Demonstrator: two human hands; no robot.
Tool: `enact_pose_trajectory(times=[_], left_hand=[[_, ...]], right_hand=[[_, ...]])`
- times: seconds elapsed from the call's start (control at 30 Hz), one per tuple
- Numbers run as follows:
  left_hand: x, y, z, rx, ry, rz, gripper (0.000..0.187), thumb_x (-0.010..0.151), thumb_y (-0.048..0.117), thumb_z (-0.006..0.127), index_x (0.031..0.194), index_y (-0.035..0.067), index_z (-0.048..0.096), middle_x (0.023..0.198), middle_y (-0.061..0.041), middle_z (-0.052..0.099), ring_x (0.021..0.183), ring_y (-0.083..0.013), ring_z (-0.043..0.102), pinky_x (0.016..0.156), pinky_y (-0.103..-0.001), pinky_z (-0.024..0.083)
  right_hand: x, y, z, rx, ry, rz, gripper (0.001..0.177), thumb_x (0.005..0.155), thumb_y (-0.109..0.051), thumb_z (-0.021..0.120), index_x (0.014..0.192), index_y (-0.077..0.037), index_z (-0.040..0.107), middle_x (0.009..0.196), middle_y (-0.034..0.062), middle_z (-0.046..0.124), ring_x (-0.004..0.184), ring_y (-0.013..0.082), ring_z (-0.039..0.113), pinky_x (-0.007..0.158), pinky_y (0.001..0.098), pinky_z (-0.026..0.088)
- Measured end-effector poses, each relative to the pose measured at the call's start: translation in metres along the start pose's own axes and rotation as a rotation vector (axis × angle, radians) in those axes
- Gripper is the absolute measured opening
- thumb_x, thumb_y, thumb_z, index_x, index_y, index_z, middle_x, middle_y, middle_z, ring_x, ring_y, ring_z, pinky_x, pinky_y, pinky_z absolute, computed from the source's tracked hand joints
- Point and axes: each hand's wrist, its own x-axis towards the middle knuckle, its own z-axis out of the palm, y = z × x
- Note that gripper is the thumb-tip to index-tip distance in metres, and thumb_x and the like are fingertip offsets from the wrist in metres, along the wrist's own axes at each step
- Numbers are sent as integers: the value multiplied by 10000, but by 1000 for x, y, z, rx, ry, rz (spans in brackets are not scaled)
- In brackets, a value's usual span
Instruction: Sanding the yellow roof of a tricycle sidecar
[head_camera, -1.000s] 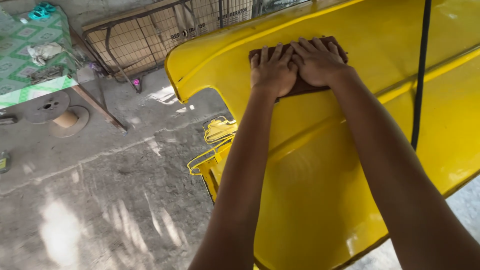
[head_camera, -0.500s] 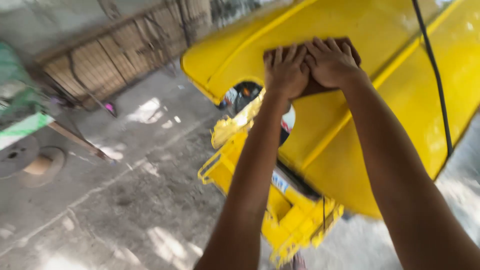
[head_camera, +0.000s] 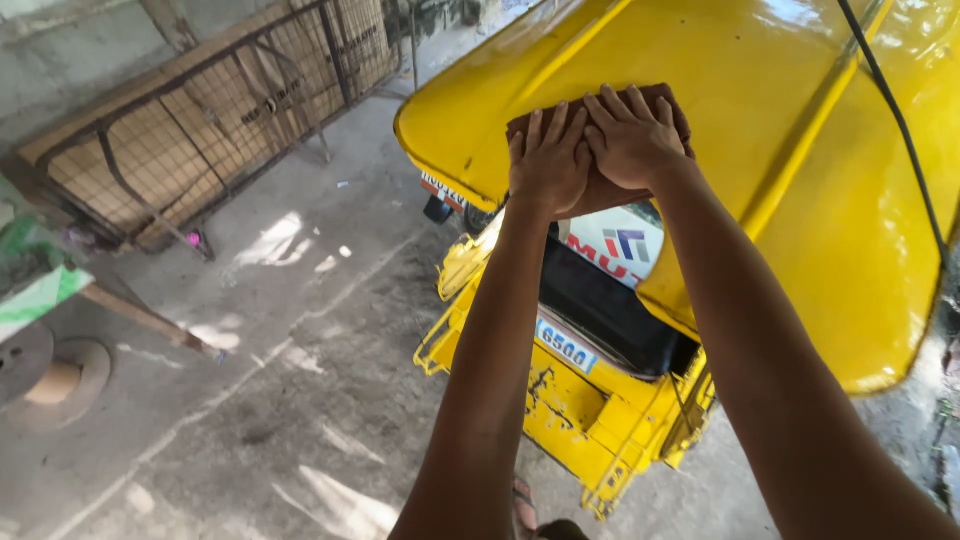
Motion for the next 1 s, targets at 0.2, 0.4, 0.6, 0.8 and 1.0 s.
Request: enact_pose_trajectory(times=[0.2,0.4,0.6,0.8,1.0], left_hand=[[48,-32,0,99,24,65,586,1049,460,363,1619,337,313,1716,17,242,1590,-334,187,1276,-588,134],[144,-61,-1,150,-69,135,598,1049,438,346,1632,315,303,1696,-5,295,1564,-362,237,1259,-593,145],[237,-50,18,92,-247,147,615,1023,440,296,1625,332,239,1706,34,228,1571,-300,202,1255,-560,114],[298,-26,41,118,-383,211,631,1027,467,277,1639,354,178,1730,43,113,1582,-304,136,1269,-531,76],[316,-24,44,147,-477,302,653,1020,481,287,1642,371,121,1731,38,20,1586,-299,67,1271,-508,55]], right_hand=[[56,0,8,42,25,28,616,1041,-448,307,1618,-232,289,1710,18,206,1559,315,165,1225,612,93],[144,16,12,23,-8,98,648,1047,-431,330,1649,-201,265,1725,16,222,1572,308,187,1248,623,114],[209,61,19,33,-83,244,680,1021,-508,291,1636,-249,165,1714,-8,113,1570,291,78,1232,607,60],[233,107,22,22,-39,322,672,1014,-474,345,1636,-246,233,1717,17,172,1571,329,131,1232,617,102],[245,122,38,-29,-16,413,627,1033,-442,333,1623,-241,269,1708,38,190,1554,349,167,1200,666,139]])
